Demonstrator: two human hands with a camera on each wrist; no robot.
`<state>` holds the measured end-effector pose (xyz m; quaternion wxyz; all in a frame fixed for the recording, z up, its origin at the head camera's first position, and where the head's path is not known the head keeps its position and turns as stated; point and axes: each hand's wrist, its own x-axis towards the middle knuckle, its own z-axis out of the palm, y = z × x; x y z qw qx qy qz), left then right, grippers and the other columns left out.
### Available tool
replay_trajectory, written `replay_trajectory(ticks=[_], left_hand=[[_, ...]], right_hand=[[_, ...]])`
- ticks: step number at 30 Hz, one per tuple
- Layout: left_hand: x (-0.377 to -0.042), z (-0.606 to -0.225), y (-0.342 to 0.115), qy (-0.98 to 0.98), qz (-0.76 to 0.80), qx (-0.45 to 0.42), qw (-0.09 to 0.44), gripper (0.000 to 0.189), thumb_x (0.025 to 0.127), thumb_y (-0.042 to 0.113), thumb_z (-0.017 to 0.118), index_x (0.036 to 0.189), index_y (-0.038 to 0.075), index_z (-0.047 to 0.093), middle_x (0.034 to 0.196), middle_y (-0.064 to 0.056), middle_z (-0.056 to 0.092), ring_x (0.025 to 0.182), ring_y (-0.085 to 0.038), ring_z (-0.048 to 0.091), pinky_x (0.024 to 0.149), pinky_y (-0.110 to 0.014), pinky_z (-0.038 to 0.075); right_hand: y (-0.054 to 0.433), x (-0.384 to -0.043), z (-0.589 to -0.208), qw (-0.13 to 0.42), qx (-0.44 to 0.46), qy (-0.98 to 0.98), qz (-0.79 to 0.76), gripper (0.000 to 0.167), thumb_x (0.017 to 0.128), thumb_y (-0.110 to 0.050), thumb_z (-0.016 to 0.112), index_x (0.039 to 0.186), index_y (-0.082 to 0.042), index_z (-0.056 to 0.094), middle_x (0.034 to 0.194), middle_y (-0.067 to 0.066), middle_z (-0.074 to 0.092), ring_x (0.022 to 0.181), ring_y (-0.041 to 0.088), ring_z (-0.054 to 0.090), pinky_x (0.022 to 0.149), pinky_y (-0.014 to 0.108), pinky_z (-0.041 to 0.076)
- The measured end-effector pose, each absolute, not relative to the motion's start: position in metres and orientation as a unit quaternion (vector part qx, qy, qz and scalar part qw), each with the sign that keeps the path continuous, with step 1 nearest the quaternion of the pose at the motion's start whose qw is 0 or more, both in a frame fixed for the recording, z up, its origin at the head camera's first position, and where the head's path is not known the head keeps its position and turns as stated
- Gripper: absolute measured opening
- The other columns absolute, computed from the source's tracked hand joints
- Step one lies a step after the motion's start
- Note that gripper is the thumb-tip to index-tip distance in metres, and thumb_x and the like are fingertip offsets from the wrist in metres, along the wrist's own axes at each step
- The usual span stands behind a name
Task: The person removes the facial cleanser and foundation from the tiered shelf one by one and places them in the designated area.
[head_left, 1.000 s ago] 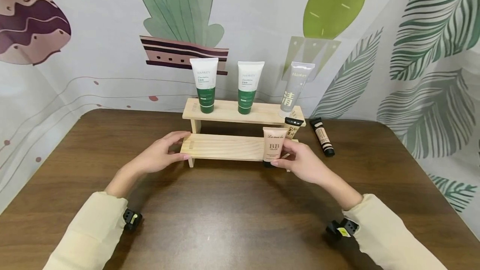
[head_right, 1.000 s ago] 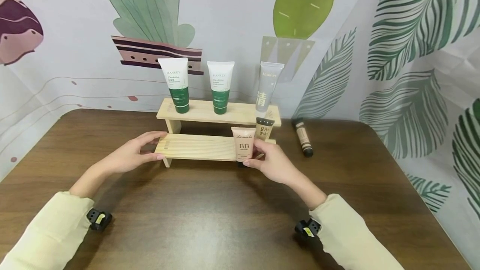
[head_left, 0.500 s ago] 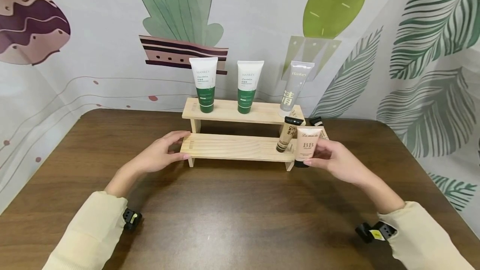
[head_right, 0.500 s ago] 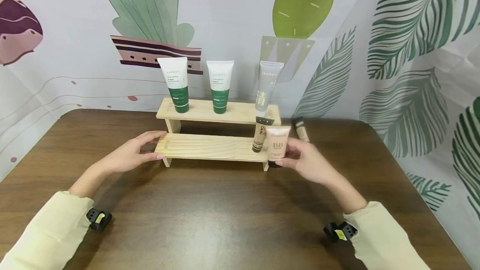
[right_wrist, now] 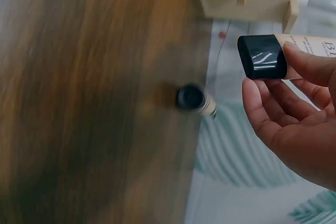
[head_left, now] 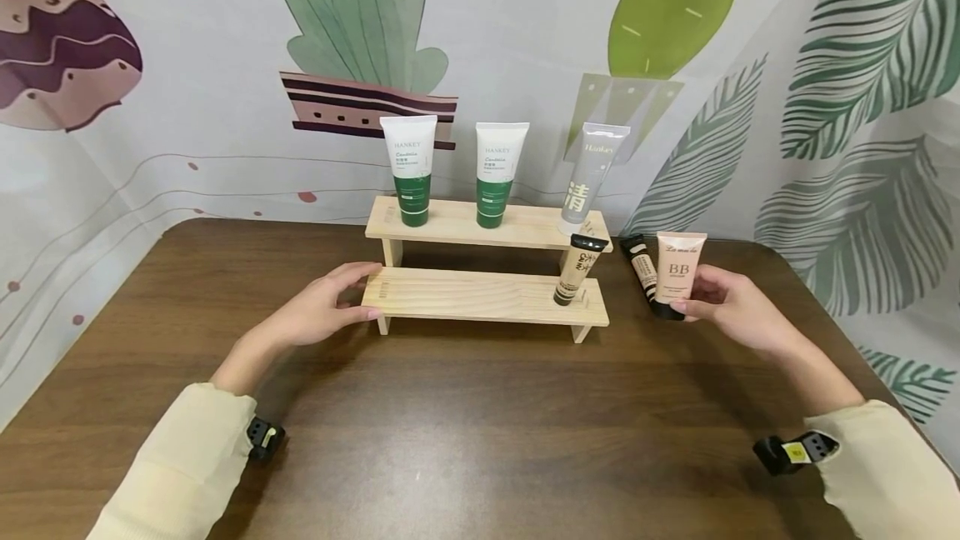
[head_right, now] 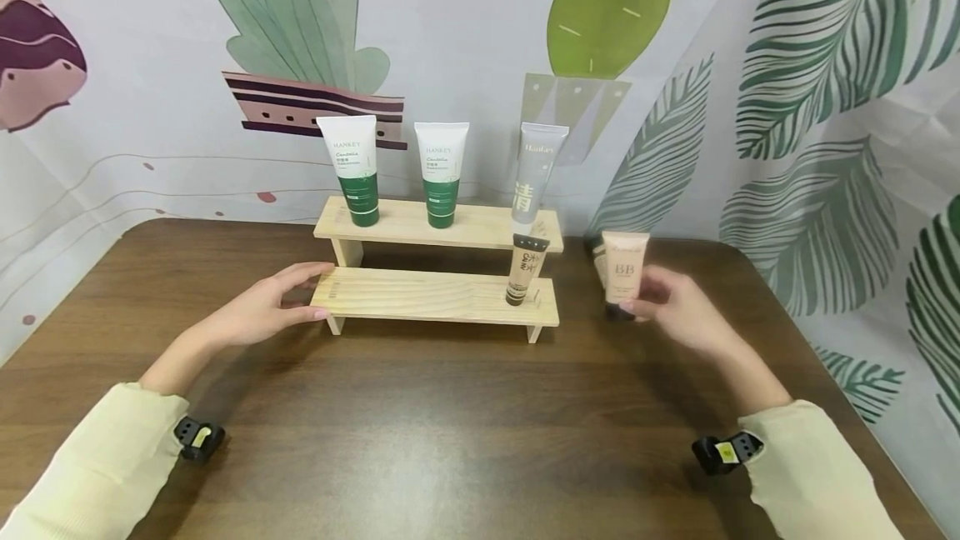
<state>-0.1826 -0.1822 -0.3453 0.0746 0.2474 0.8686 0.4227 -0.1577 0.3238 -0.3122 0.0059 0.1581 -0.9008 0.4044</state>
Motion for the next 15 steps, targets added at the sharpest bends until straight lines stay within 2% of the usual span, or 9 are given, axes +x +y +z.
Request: replay_trajectory(ticks=[4, 11, 15], left_hand=[[-0.182, -0.345, -0.182, 0.869, 0.421, 0.248, 0.074, 0.060, 0.086, 0.014, 0.065, 0.134, -0.007, 0.036, 0.134, -0.024, 0.035, 0.116, -0.039, 0.043, 0.091, -0.047, 0.044], [-0.184, -0.348, -0.182, 0.869, 0.421, 0.247, 0.076, 0.061, 0.085, 0.013, 0.066, 0.135, -0.006, 0.036, 0.134, -0.023, 0.035, 0.116, -0.038, 0.043, 0.090, -0.045, 0.045], [-0.185, -0.349, -0.182, 0.870, 0.421, 0.244, 0.078, 0.061, 0.085, 0.011, 0.066, 0.135, -0.006, 0.036, 0.135, -0.022, 0.035, 0.116, -0.037, 0.043, 0.090, -0.044, 0.045]], right_hand=[[0.339, -0.164, -0.319, 0.015, 0.146, -0.907, 0.394, 0.022, 0.081, 0.010, 0.061, 0.102, 0.013, 0.054, 0.083, 0.007, 0.063, 0.070, 0.008, 0.060, 0.057, 0.030, 0.054], [0.359, -0.171, -0.327, 0.022, 0.103, -0.920, 0.378, 0.024, 0.084, 0.006, 0.059, 0.105, 0.015, 0.051, 0.085, 0.017, 0.061, 0.069, 0.004, 0.057, 0.055, 0.030, 0.054], [0.366, -0.174, -0.332, 0.029, 0.079, -0.917, 0.389, 0.028, 0.086, 0.002, 0.060, 0.107, 0.017, 0.049, 0.084, 0.015, 0.060, 0.070, 0.002, 0.056, 0.055, 0.028, 0.053]])
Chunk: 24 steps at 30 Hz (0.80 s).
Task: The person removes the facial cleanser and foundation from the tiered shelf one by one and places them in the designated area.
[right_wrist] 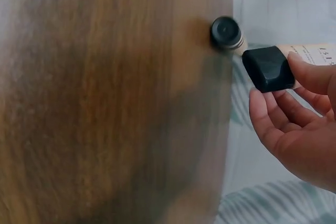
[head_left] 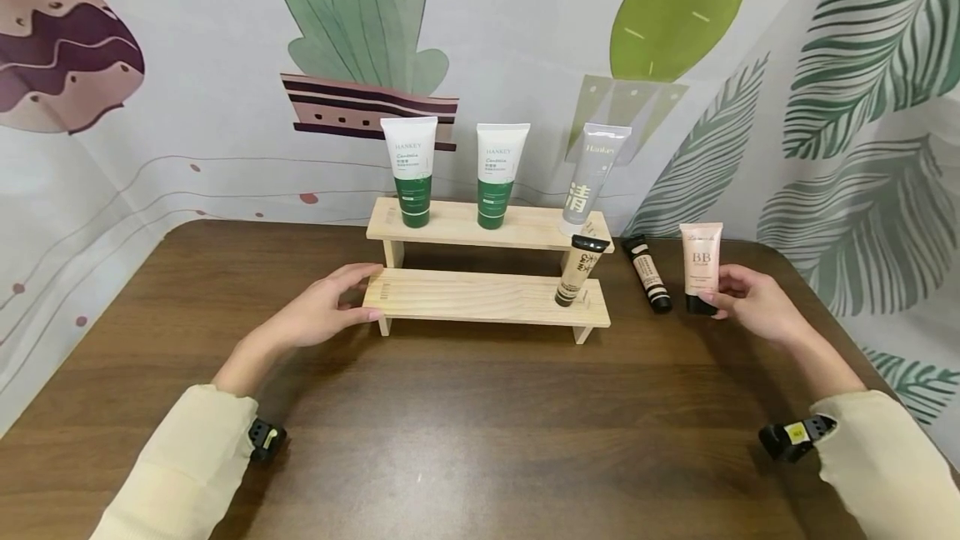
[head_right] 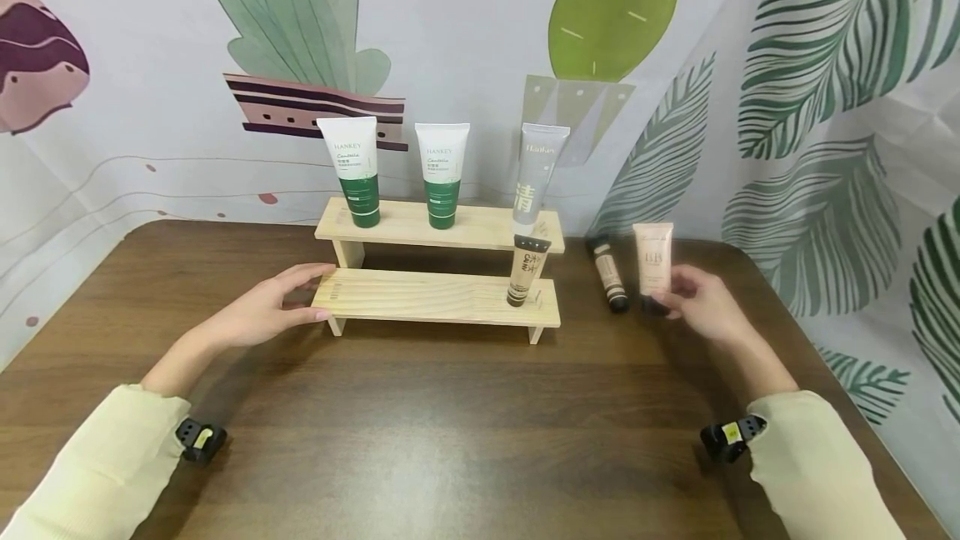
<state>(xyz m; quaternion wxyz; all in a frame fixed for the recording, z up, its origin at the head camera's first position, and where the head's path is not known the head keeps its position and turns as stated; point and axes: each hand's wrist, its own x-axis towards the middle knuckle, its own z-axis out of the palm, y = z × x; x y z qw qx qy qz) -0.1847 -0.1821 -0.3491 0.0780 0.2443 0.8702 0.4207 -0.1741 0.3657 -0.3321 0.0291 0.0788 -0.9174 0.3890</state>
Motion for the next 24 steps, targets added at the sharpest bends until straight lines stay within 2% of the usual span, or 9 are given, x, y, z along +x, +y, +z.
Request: replay_trajectory(ticks=[7, 14, 21, 24], left_hand=[[-0.184, -0.347, -0.182, 0.874, 0.415, 0.243, 0.075, 0.061, 0.085, 0.013, 0.066, 0.135, -0.006, 0.036, 0.135, -0.023, 0.035, 0.116, -0.038, 0.043, 0.089, -0.046, 0.045], [-0.182, -0.345, -0.182, 0.876, 0.410, 0.243, 0.070, 0.060, 0.085, 0.013, 0.066, 0.134, -0.006, 0.037, 0.134, -0.024, 0.035, 0.115, -0.039, 0.044, 0.087, -0.046, 0.047], [-0.182, -0.345, -0.182, 0.870, 0.420, 0.246, 0.073, 0.060, 0.085, 0.012, 0.065, 0.134, -0.006, 0.036, 0.134, -0.024, 0.035, 0.115, -0.039, 0.044, 0.087, -0.045, 0.047], [-0.182, -0.345, -0.182, 0.871, 0.418, 0.245, 0.074, 0.060, 0.085, 0.014, 0.065, 0.134, -0.006, 0.036, 0.134, -0.024, 0.035, 0.116, -0.039, 0.043, 0.088, -0.046, 0.046]], right_hand=[[0.372, -0.181, -0.345, 0.028, 0.055, -0.903, 0.424, 0.028, 0.087, 0.005, 0.057, 0.107, 0.021, 0.045, 0.081, 0.013, 0.061, 0.066, 0.004, 0.057, 0.054, 0.029, 0.054], [0.374, -0.185, -0.357, 0.019, 0.045, -0.873, 0.485, 0.029, 0.087, 0.006, 0.056, 0.105, 0.025, 0.041, 0.075, -0.009, 0.059, 0.064, 0.004, 0.056, 0.052, 0.027, 0.053], [0.376, -0.183, -0.363, 0.014, 0.010, -0.875, 0.485, 0.039, 0.089, -0.001, 0.055, 0.116, 0.023, 0.039, 0.079, -0.002, 0.060, 0.065, 0.004, 0.055, 0.053, 0.024, 0.052], [0.376, -0.182, -0.364, 0.019, 0.009, -0.876, 0.481, 0.041, 0.090, 0.000, 0.054, 0.119, 0.023, 0.038, 0.077, -0.006, 0.059, 0.065, 0.004, 0.055, 0.053, 0.024, 0.052]])
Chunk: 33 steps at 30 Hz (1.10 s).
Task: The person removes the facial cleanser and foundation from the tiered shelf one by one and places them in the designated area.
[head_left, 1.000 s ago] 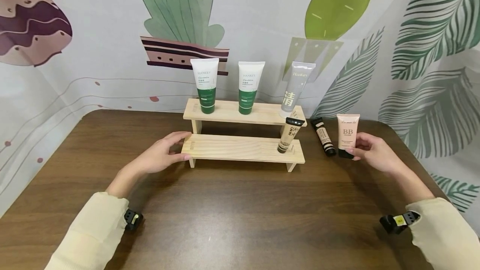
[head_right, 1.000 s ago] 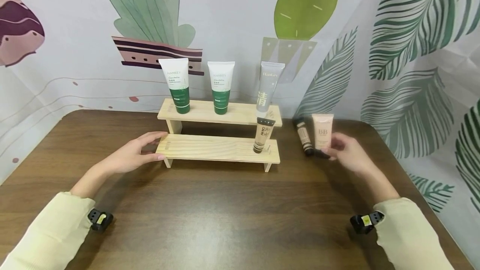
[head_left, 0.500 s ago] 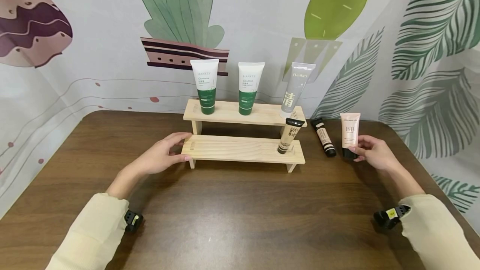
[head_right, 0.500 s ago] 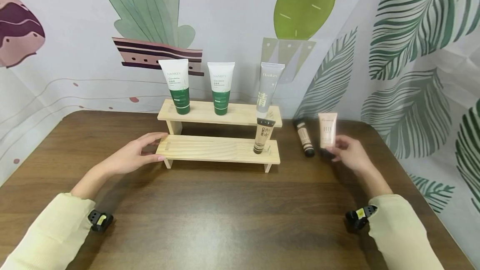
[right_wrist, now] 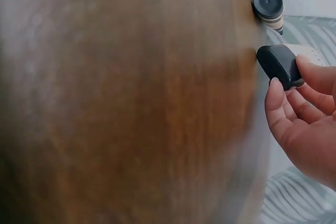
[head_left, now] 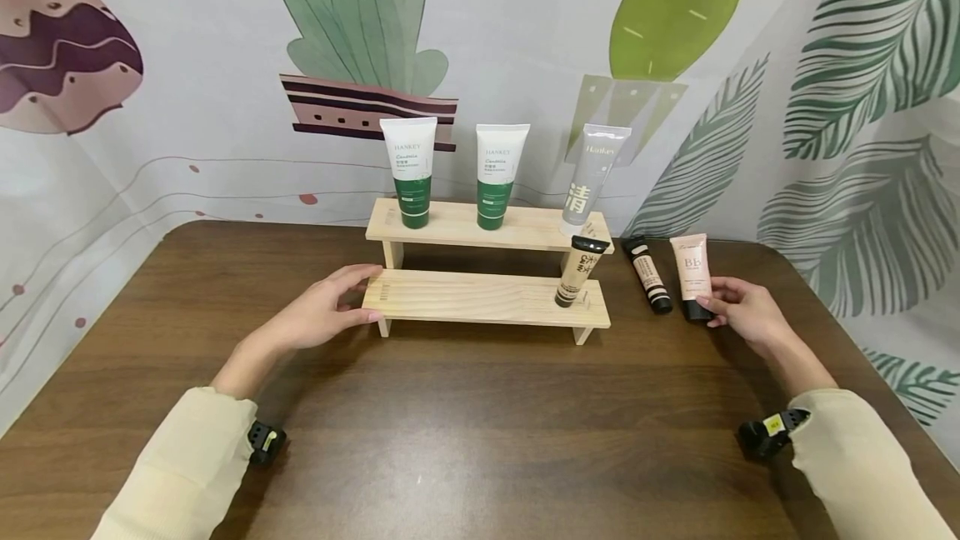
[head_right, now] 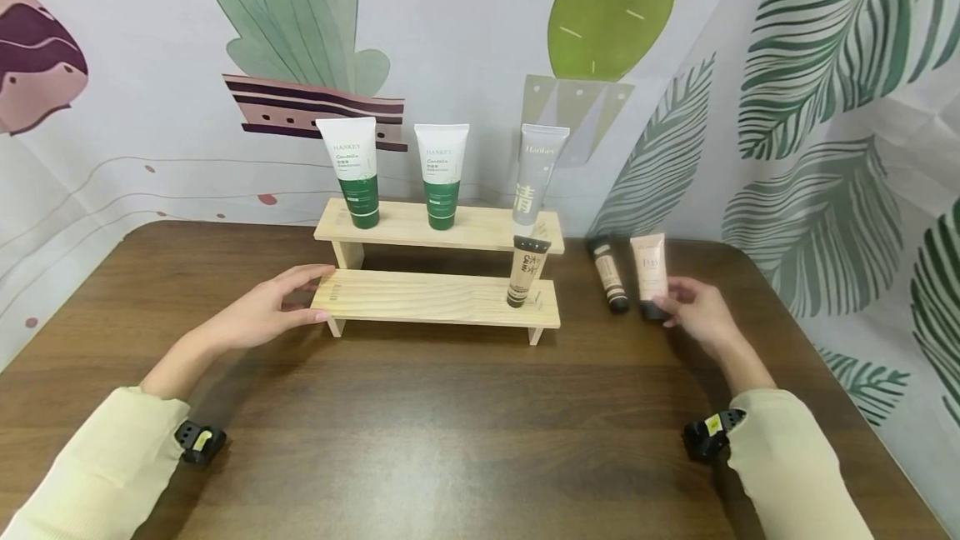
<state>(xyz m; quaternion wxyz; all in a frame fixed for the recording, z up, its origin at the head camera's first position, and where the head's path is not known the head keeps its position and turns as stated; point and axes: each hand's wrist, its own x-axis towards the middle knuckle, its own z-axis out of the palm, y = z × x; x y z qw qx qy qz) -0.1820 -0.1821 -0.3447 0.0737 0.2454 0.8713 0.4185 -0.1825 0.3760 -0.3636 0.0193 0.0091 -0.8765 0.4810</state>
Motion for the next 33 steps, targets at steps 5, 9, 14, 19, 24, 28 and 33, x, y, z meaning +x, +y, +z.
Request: replay_trajectory(ticks=[5, 9, 14, 19, 24, 28, 33], left_hand=[[-0.1810, -0.3445, -0.1818, 0.871, 0.420, 0.244, 0.077, 0.060, 0.086, 0.014, 0.065, 0.135, -0.006, 0.035, 0.135, -0.025, 0.034, 0.117, -0.040, 0.042, 0.089, -0.046, 0.045], [-0.1818, -0.3464, -0.1819, 0.871, 0.420, 0.244, 0.078, 0.060, 0.086, 0.014, 0.065, 0.135, -0.006, 0.036, 0.135, -0.024, 0.034, 0.117, -0.040, 0.042, 0.089, -0.046, 0.045], [-0.1836, -0.3496, -0.1820, 0.872, 0.418, 0.244, 0.075, 0.060, 0.085, 0.014, 0.065, 0.135, -0.006, 0.036, 0.134, -0.024, 0.035, 0.116, -0.039, 0.042, 0.089, -0.046, 0.045], [-0.1854, -0.3507, -0.1822, 0.871, 0.420, 0.245, 0.076, 0.061, 0.085, 0.014, 0.066, 0.135, -0.005, 0.036, 0.134, -0.023, 0.035, 0.116, -0.039, 0.042, 0.089, -0.046, 0.045], [-0.1862, -0.3499, -0.1830, 0.870, 0.422, 0.243, 0.079, 0.061, 0.085, 0.013, 0.066, 0.135, -0.005, 0.036, 0.134, -0.024, 0.034, 0.116, -0.039, 0.042, 0.089, -0.047, 0.045], [-0.1858, -0.3498, -0.1836, 0.870, 0.422, 0.243, 0.081, 0.061, 0.085, 0.014, 0.066, 0.135, -0.005, 0.036, 0.134, -0.024, 0.034, 0.117, -0.039, 0.042, 0.089, -0.046, 0.045], [-0.1861, -0.3505, -0.1833, 0.867, 0.426, 0.245, 0.080, 0.061, 0.085, 0.014, 0.066, 0.135, -0.006, 0.036, 0.134, -0.024, 0.034, 0.117, -0.039, 0.042, 0.090, -0.046, 0.045]], right_hand=[[0.3776, -0.1819, -0.3678, 0.025, 0.016, -0.877, 0.479, 0.039, 0.089, 0.004, 0.053, 0.120, 0.023, 0.037, 0.076, -0.010, 0.058, 0.066, 0.003, 0.055, 0.053, 0.023, 0.052], [0.3792, -0.1819, -0.3710, 0.021, 0.015, -0.875, 0.484, 0.040, 0.089, 0.005, 0.052, 0.121, 0.022, 0.036, 0.077, -0.007, 0.060, 0.066, 0.005, 0.056, 0.055, 0.023, 0.052], [0.3805, -0.1813, -0.3714, 0.021, 0.010, -0.870, 0.493, 0.041, 0.089, 0.005, 0.052, 0.124, 0.020, 0.035, 0.080, -0.004, 0.060, 0.069, 0.006, 0.058, 0.059, 0.024, 0.054], [0.3823, -0.1807, -0.3700, 0.013, 0.007, -0.864, 0.503, 0.041, 0.088, 0.007, 0.052, 0.125, 0.018, 0.037, 0.085, -0.001, 0.057, 0.072, 0.006, 0.060, 0.065, 0.026, 0.055], [0.3824, -0.1815, -0.3677, 0.006, 0.020, -0.881, 0.472, 0.047, 0.085, 0.007, 0.057, 0.125, 0.020, 0.036, 0.091, 0.011, 0.056, 0.073, 0.002, 0.058, 0.064, 0.024, 0.054], [0.3818, -0.1829, -0.3672, 0.007, 0.025, -0.904, 0.426, 0.051, 0.082, 0.005, 0.063, 0.125, 0.017, 0.039, 0.097, 0.026, 0.052, 0.072, -0.002, 0.053, 0.060, 0.020, 0.052], [0.3812, -0.1828, -0.3673, 0.015, 0.027, -0.921, 0.389, 0.051, 0.080, 0.001, 0.066, 0.123, 0.014, 0.044, 0.099, 0.031, 0.052, 0.070, -0.003, 0.051, 0.057, 0.018, 0.050]])
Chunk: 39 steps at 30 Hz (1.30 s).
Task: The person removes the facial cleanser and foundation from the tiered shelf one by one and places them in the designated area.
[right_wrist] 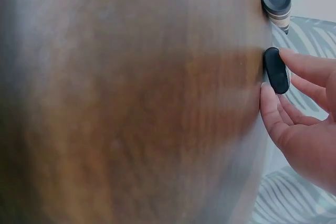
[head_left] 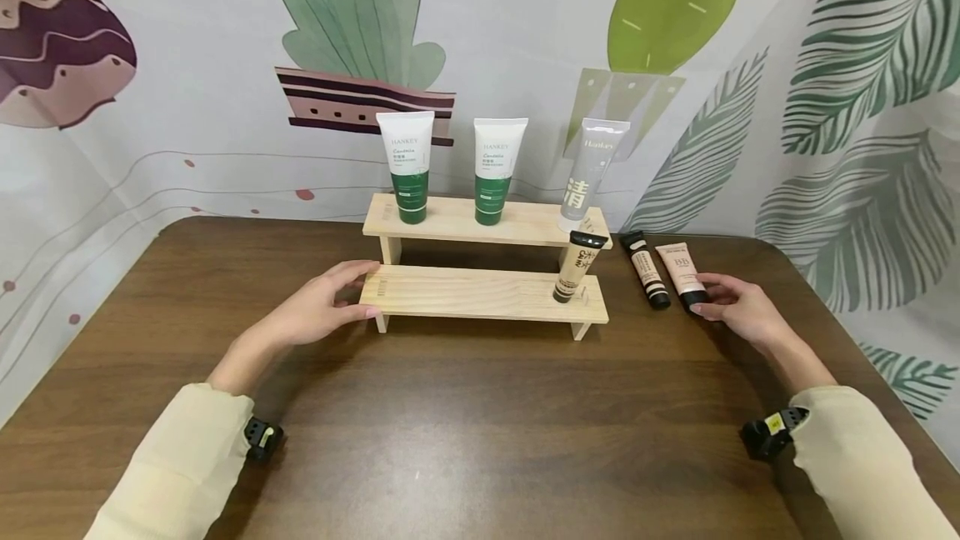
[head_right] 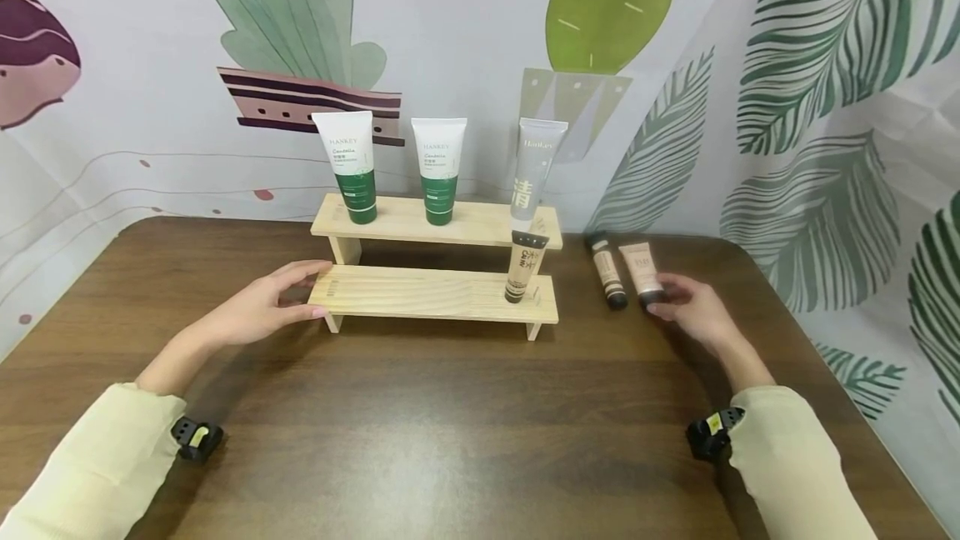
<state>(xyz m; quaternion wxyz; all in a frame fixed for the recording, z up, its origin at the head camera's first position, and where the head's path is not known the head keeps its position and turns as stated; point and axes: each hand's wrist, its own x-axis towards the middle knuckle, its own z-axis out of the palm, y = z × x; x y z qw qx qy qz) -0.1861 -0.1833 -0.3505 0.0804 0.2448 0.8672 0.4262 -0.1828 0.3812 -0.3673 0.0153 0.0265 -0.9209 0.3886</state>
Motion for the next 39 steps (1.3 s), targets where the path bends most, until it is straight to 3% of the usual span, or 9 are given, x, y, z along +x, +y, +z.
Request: replay_trajectory(ticks=[8, 18, 20, 26, 32, 39], left_hand=[[-0.1858, -0.3502, -0.1832, 0.869, 0.422, 0.244, 0.081, 0.061, 0.085, 0.013, 0.066, 0.135, -0.006, 0.036, 0.135, -0.023, 0.034, 0.117, -0.039, 0.042, 0.090, -0.046, 0.045], [-0.1858, -0.3504, -0.1831, 0.867, 0.426, 0.245, 0.079, 0.061, 0.085, 0.014, 0.066, 0.135, -0.005, 0.036, 0.134, -0.023, 0.035, 0.117, -0.038, 0.042, 0.090, -0.046, 0.044], [-0.1859, -0.3505, -0.1828, 0.868, 0.426, 0.244, 0.080, 0.061, 0.085, 0.014, 0.066, 0.135, -0.005, 0.036, 0.134, -0.022, 0.035, 0.117, -0.038, 0.042, 0.090, -0.046, 0.044], [-0.1856, -0.3502, -0.1831, 0.866, 0.431, 0.239, 0.087, 0.062, 0.085, 0.013, 0.066, 0.135, -0.005, 0.036, 0.136, -0.023, 0.033, 0.118, -0.038, 0.041, 0.091, -0.046, 0.044], [-0.1855, -0.3495, -0.1831, 0.867, 0.429, 0.239, 0.086, 0.061, 0.085, 0.013, 0.066, 0.135, -0.004, 0.036, 0.136, -0.023, 0.033, 0.118, -0.039, 0.041, 0.091, -0.046, 0.044], [-0.1861, -0.3510, -0.1832, 0.867, 0.427, 0.242, 0.083, 0.061, 0.085, 0.013, 0.066, 0.135, -0.004, 0.036, 0.136, -0.022, 0.033, 0.117, -0.039, 0.041, 0.091, -0.046, 0.044]], right_hand=[[0.3793, -0.1826, -0.3629, -0.003, 0.032, -0.937, 0.347, 0.051, 0.085, -0.009, 0.065, 0.127, 0.009, 0.045, 0.106, 0.030, 0.052, 0.067, 0.001, 0.049, 0.056, 0.021, 0.048], [0.3795, -0.1862, -0.3616, -0.029, 0.030, -0.947, 0.320, 0.053, 0.087, -0.015, 0.063, 0.132, 0.005, 0.043, 0.078, 0.010, 0.053, 0.062, 0.006, 0.046, 0.053, 0.021, 0.042], [0.3792, -0.1870, -0.3617, -0.032, 0.027, -0.947, 0.320, 0.053, 0.088, -0.016, 0.063, 0.133, 0.004, 0.043, 0.082, 0.012, 0.053, 0.062, 0.007, 0.046, 0.053, 0.022, 0.042], [0.3789, -0.1886, -0.3627, -0.037, 0.025, -0.942, 0.332, 0.054, 0.088, -0.017, 0.062, 0.134, 0.004, 0.041, 0.115, 0.026, 0.050, 0.066, 0.005, 0.046, 0.055, 0.022, 0.046], [0.3778, -0.1890, -0.3626, -0.035, 0.026, -0.945, 0.325, 0.054, 0.088, -0.019, 0.062, 0.133, 0.003, 0.042, 0.106, 0.023, 0.053, 0.065, 0.005, 0.046, 0.055, 0.022, 0.046], [0.3765, -0.1870, -0.3606, -0.025, 0.036, -0.939, 0.341, 0.052, 0.088, -0.015, 0.062, 0.131, 0.007, 0.043, 0.116, 0.030, 0.050, 0.069, 0.003, 0.048, 0.057, 0.023, 0.049]])
